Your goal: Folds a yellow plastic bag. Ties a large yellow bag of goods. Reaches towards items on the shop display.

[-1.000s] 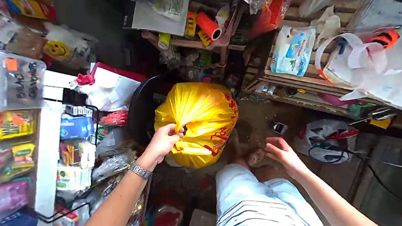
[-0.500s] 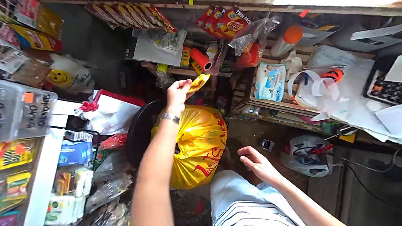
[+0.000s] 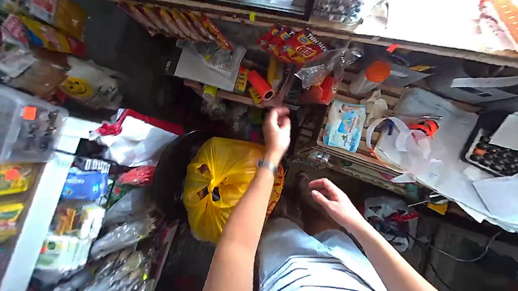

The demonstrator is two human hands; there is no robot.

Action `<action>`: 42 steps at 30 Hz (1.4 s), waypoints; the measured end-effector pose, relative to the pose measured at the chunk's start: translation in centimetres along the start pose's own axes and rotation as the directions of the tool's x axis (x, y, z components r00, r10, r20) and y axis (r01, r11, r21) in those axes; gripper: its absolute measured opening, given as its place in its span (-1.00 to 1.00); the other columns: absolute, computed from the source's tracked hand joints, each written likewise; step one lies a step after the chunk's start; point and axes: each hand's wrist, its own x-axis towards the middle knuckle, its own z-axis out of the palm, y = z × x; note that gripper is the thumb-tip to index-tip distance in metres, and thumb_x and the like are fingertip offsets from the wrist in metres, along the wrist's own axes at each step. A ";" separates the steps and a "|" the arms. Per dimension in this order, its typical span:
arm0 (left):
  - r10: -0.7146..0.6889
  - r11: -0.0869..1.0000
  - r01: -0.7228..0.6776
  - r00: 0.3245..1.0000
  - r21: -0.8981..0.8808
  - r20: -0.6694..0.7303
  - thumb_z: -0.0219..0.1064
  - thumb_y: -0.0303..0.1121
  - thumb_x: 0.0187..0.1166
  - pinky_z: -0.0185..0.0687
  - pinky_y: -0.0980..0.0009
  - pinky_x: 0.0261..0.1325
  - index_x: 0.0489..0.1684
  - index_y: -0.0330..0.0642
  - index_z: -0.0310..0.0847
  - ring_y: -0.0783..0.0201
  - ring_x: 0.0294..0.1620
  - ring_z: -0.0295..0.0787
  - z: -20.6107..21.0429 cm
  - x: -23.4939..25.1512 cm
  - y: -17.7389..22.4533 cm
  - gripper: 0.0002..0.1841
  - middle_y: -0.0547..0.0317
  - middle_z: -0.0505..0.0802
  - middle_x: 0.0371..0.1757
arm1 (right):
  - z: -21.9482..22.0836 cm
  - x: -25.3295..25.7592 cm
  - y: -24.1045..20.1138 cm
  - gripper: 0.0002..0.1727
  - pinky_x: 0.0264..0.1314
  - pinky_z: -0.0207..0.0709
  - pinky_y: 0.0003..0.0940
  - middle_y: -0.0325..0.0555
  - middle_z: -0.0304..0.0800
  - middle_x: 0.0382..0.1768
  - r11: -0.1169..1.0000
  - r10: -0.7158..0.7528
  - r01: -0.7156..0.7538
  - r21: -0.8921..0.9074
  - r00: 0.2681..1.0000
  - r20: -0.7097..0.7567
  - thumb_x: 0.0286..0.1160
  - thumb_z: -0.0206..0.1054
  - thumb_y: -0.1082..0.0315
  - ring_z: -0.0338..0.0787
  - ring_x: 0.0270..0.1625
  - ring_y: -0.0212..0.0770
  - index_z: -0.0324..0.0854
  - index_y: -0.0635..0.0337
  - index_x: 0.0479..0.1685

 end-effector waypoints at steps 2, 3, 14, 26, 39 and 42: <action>-0.013 1.000 0.012 0.998 0.016 0.061 0.23 -0.48 0.68 0.70 0.13 0.40 0.33 -0.33 0.61 0.09 0.30 0.76 0.5 -8.1 -1.8 -0.69 -0.12 0.78 0.30 | -0.7 2.3 -2.1 -0.57 0.31 0.68 -0.19 0.13 0.70 0.30 0.995 -0.093 0.094 -0.034 0.995 0.030 0.64 0.21 0.28 0.77 0.25 -0.14 0.54 0.36 0.37; -0.050 0.999 0.048 0.998 0.025 0.050 0.24 -0.48 0.66 0.69 0.19 0.40 0.23 -0.34 0.69 0.14 0.27 0.78 0.3 -11.9 -2.8 -0.73 -0.10 0.82 0.23 | -0.9 3.4 -3.2 -0.58 0.31 0.68 -0.20 0.13 0.71 0.29 0.988 -0.143 0.146 -0.055 0.988 0.051 0.65 0.21 0.28 0.77 0.24 -0.15 0.55 0.36 0.36; -0.358 0.779 0.577 0.731 0.247 -0.580 0.46 -0.52 0.47 0.47 -0.21 0.51 0.41 -0.33 0.58 -0.26 0.42 0.62 -14.0 -17.3 -4.6 -0.52 -0.32 0.72 0.34 | 8.5 8.9 -11.1 -0.76 0.11 0.75 -0.04 0.10 0.75 0.18 0.776 -0.373 0.602 -0.188 0.679 0.632 0.68 0.23 0.42 0.82 0.10 -0.03 0.67 0.25 0.19; -0.027 0.970 0.159 0.819 0.182 -0.573 0.54 -0.56 0.40 0.71 0.00 0.22 -0.02 -0.27 0.69 0.00 0.11 0.80 -13.6 -20.9 -7.8 -0.75 -0.07 0.86 0.03 | 18.7 7.4 -9.8 -0.79 -0.02 0.76 0.05 0.09 0.85 0.01 0.889 -0.303 0.420 -0.182 0.839 0.451 0.65 0.33 0.37 0.88 -0.11 -0.02 0.71 0.20 0.13; 0.114 0.977 -0.050 0.943 0.207 -0.312 0.58 -0.54 0.37 0.74 0.20 0.18 -0.07 -0.27 0.74 0.14 0.00 0.84 -18.6 -19.5 -10.8 -0.77 0.02 0.89 -0.08 | 22.2 7.0 -7.4 -0.80 0.00 0.72 -0.32 -0.17 0.77 -0.04 0.952 -0.209 0.158 0.261 0.961 0.182 0.48 0.28 0.65 0.78 -0.12 -0.32 0.63 0.18 -0.06; 0.047 0.995 -0.022 0.966 0.100 -0.254 0.68 -0.48 0.28 0.81 0.18 0.14 0.02 -0.25 0.68 0.15 0.01 0.86 -19.0 -20.1 -10.3 -0.62 -0.01 0.87 -0.02 | 22.1 6.9 -7.4 -0.80 -0.01 0.70 -0.26 -0.12 0.78 -0.08 0.958 -0.131 0.082 0.275 0.977 0.168 0.44 0.26 0.62 0.76 -0.13 -0.28 0.66 0.20 -0.06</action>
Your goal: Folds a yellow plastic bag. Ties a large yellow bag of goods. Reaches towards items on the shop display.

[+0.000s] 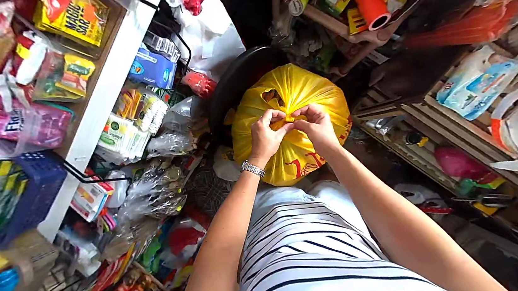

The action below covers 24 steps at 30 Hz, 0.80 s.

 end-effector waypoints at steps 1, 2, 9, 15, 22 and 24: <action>-0.026 0.999 0.026 1.000 -0.019 0.004 0.68 -0.47 0.28 0.82 0.18 0.10 0.03 -0.24 0.67 0.15 -0.02 0.86 0.0 -0.2 0.1 -0.62 0.00 0.87 -0.04 | 0.1 -0.2 0.0 -0.80 0.01 0.71 -0.26 -0.12 0.77 -0.08 1.000 0.019 -0.018 0.023 1.000 -0.006 0.45 0.24 0.63 0.77 -0.13 -0.29 0.65 0.20 -0.06; -0.050 0.998 0.050 0.999 -0.035 -0.007 0.67 -0.47 0.30 0.82 0.18 0.05 0.00 -0.25 0.67 0.15 -0.07 0.87 0.0 -0.3 0.3 -0.64 -0.01 0.87 -0.07 | 0.3 -0.5 0.0 -0.79 0.06 0.73 -0.25 -0.13 0.77 -0.06 0.998 0.034 -0.033 0.059 0.999 -0.011 0.48 0.20 0.63 0.78 -0.12 -0.29 0.64 0.21 -0.06; -0.010 1.000 0.011 0.990 0.007 -0.138 0.66 -0.46 0.32 0.84 0.23 0.03 -0.13 -0.22 0.70 0.22 -0.10 0.88 0.4 -0.7 -0.1 -0.73 0.06 0.89 -0.12 | 1.8 -1.0 0.2 -0.75 0.19 0.75 -0.18 -0.07 0.79 0.02 0.988 0.030 -0.018 0.155 0.997 -0.077 0.51 0.11 0.67 0.85 -0.02 -0.21 0.64 0.26 -0.03; -0.109 0.994 0.108 0.991 -0.009 -0.078 0.64 -0.49 0.34 0.84 0.23 0.05 -0.11 -0.26 0.72 0.21 -0.12 0.90 0.3 0.3 -0.2 -0.75 0.02 0.90 -0.14 | 1.6 -0.8 0.5 -0.78 0.15 0.73 -0.21 -0.09 0.81 -0.01 0.999 -0.012 0.015 0.052 0.998 -0.058 0.49 0.16 0.60 0.84 -0.05 -0.24 0.66 0.23 -0.03; -0.011 0.988 0.020 0.998 0.151 -0.063 0.51 -0.46 0.48 0.70 0.09 0.13 -0.15 -0.27 0.73 0.05 -0.02 0.80 0.6 0.4 0.0 -0.87 -0.04 0.86 -0.14 | 0.8 -0.6 -1.6 -0.75 0.05 0.76 -0.15 -0.03 0.84 -0.02 0.921 -0.175 0.179 -0.347 0.984 0.043 0.71 0.11 0.37 0.87 -0.07 -0.19 0.58 0.18 0.20; 0.001 0.991 0.010 0.997 0.131 -0.080 0.54 -0.47 0.41 0.73 0.14 0.19 -0.21 -0.31 0.83 0.11 -0.03 0.87 0.7 1.2 -1.3 -0.88 -0.02 0.92 -0.17 | 0.0 1.4 -2.7 -0.69 0.09 0.68 0.08 0.04 0.78 0.15 0.615 -0.351 0.409 -0.674 0.908 0.230 0.67 0.13 0.43 0.80 0.14 0.02 0.69 0.16 0.24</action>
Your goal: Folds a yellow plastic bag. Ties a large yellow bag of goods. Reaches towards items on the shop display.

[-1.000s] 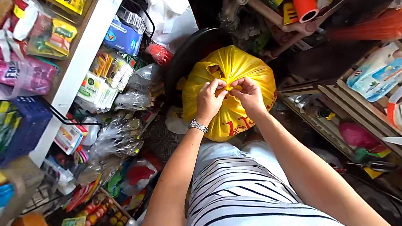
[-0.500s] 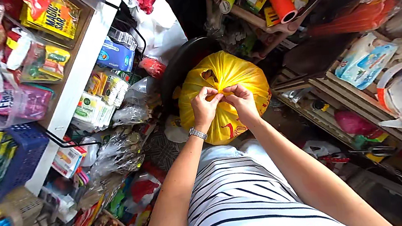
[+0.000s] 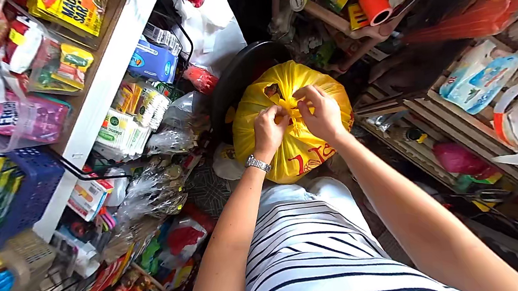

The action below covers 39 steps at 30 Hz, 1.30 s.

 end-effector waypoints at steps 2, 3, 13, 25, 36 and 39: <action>0.031 0.999 -0.030 0.998 -0.026 0.049 0.56 -0.46 0.39 0.76 0.20 0.16 -0.26 -0.30 0.83 0.19 -0.07 0.89 -0.4 0.7 -0.6 -0.90 0.02 0.92 -0.20 | -0.8 2.5 1.3 -0.57 0.44 0.39 0.29 0.03 0.58 0.50 0.954 -0.216 0.253 -0.159 0.952 0.217 0.62 0.13 0.48 0.51 0.52 0.20 0.73 -0.06 0.34; 0.050 0.998 -0.048 0.996 -0.028 0.077 0.56 -0.46 0.39 0.75 0.22 0.14 -0.27 -0.29 0.83 0.21 -0.08 0.87 -0.7 1.0 -0.7 -0.90 0.03 0.91 -0.21 | -0.9 3.6 2.1 -0.57 0.61 0.17 0.41 -0.05 0.64 0.49 0.924 -0.282 0.343 -0.168 0.910 0.305 0.60 0.17 0.51 0.47 0.61 0.18 0.78 -0.09 0.29; 0.121 0.992 -0.123 0.990 0.020 0.066 0.58 -0.46 0.37 0.76 0.25 0.16 -0.23 -0.30 0.80 0.18 -0.06 0.87 -0.6 1.4 -1.2 -0.86 0.02 0.91 -0.21 | -2.7 7.9 2.2 -0.78 0.79 -0.24 0.51 -0.05 0.93 -0.04 0.903 -0.237 0.396 -0.168 0.783 0.575 0.52 0.35 0.31 0.81 0.27 0.09 0.91 0.01 -0.04; 0.046 0.999 -0.046 0.998 0.013 0.033 0.46 -0.54 0.49 0.72 0.19 0.18 -0.11 -0.35 0.71 0.08 0.05 0.82 -1.2 -0.3 1.0 -0.88 -0.10 0.86 -0.07 | -2.4 10.6 -1.4 -0.81 -0.11 0.54 0.47 0.02 0.90 -0.28 0.868 -0.046 0.361 -0.341 0.742 0.668 0.40 0.39 0.18 0.85 -0.06 0.25 0.91 -0.04 -0.27; 0.005 0.975 0.030 0.988 0.222 -0.157 0.34 -0.50 0.55 0.63 0.01 0.19 -0.14 -0.35 0.62 -0.16 0.07 0.71 2.4 -0.8 0.7 -0.90 -0.19 0.76 -0.08 | 0.3 12.8 -0.7 -0.62 -0.02 0.47 0.51 0.18 0.83 -0.25 0.896 0.321 0.000 -0.445 0.690 0.648 0.42 0.44 -0.02 0.78 -0.01 0.30 0.84 0.16 -0.33; -0.167 0.983 0.171 0.985 -0.068 0.052 0.35 -0.43 0.66 0.75 0.07 0.20 0.20 -0.36 0.55 0.01 0.11 0.82 -0.3 -0.4 0.9 -0.74 -0.15 0.82 0.08 | 0.2 11.0 1.5 -0.81 0.16 0.59 0.32 0.02 0.89 -0.11 0.989 0.032 0.052 -0.135 0.831 0.555 0.47 0.40 0.25 0.84 0.07 0.09 0.88 0.10 -0.17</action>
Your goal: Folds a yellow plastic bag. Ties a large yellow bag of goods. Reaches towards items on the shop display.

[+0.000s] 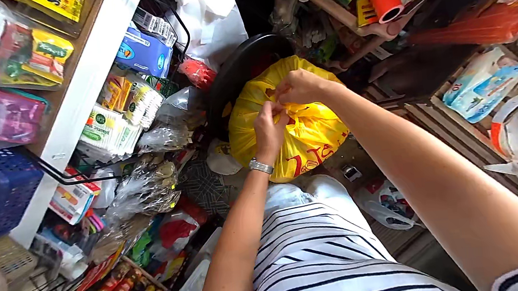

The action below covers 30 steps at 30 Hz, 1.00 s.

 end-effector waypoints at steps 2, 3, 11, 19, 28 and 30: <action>-0.128 0.950 0.143 0.989 -0.277 0.072 0.36 -0.46 0.65 0.80 0.17 0.12 0.31 -0.38 0.48 0.16 -0.04 0.89 -0.7 1.1 -1.1 -0.66 -0.09 0.88 -0.03 | -0.2 -1.9 -0.2 -0.70 0.45 0.55 0.15 0.10 0.72 0.22 0.964 -0.241 0.255 0.072 0.957 -0.165 0.51 0.35 0.42 0.71 0.32 0.06 0.75 0.18 0.19; -0.180 0.906 0.202 0.979 -0.373 0.094 0.31 -0.50 0.66 0.80 0.18 0.13 0.30 -0.42 0.47 0.19 -0.07 0.89 -1.0 1.7 -1.5 -0.68 -0.11 0.89 -0.07 | -0.2 -2.9 -0.7 -0.70 0.39 0.59 0.09 0.09 0.69 0.20 0.942 -0.319 0.335 0.025 0.916 -0.244 0.51 0.33 0.38 0.70 0.28 0.04 0.74 0.17 0.19; -0.054 0.993 0.076 0.971 -0.086 0.231 0.52 -0.46 0.47 0.74 0.15 0.31 0.29 -0.39 0.56 0.10 0.16 0.84 -2.5 3.4 -1.2 -0.56 -0.13 0.84 0.14 | 1.3 -6.8 0.1 -0.44 0.33 0.61 0.15 0.10 0.78 0.19 0.901 -0.392 0.366 -0.233 0.917 -0.074 0.28 0.50 0.60 0.74 0.27 0.19 0.67 0.10 0.36; -0.011 0.995 0.029 0.983 -0.096 0.185 0.39 -0.37 0.61 0.67 0.15 0.35 0.07 -0.36 0.74 0.16 0.14 0.84 -0.1 0.6 -2.3 -0.76 -0.08 0.89 0.03 | 2.2 -6.3 2.1 -0.72 0.15 0.65 0.22 -0.03 0.91 -0.10 0.970 -0.210 0.229 0.085 0.959 -0.192 0.72 0.23 0.19 0.89 0.00 -0.02 0.81 0.11 0.04; -0.087 0.979 0.104 0.991 -0.175 0.102 0.47 -0.29 0.58 0.77 0.23 0.17 0.02 -0.37 0.72 0.23 -0.06 0.89 0.3 0.9 -1.3 -0.71 -0.03 0.91 -0.10 | 2.4 -4.8 -0.2 -0.73 -0.18 0.67 0.05 -0.10 0.72 -0.54 0.945 0.144 -0.056 0.321 0.955 -0.258 0.67 0.33 0.18 0.73 -0.50 -0.13 0.64 0.12 0.17; -0.160 0.970 0.179 0.980 -0.165 0.120 0.49 -0.24 0.57 0.78 0.26 0.03 -0.06 -0.34 0.74 0.28 -0.21 0.86 0.2 1.6 -0.8 -0.71 0.04 0.90 -0.21 | 2.6 -5.1 -0.4 -0.68 -0.18 0.67 -0.02 -0.13 0.69 -0.53 0.935 0.147 -0.030 0.354 0.940 -0.308 0.65 0.35 0.18 0.71 -0.49 -0.18 0.61 0.18 0.20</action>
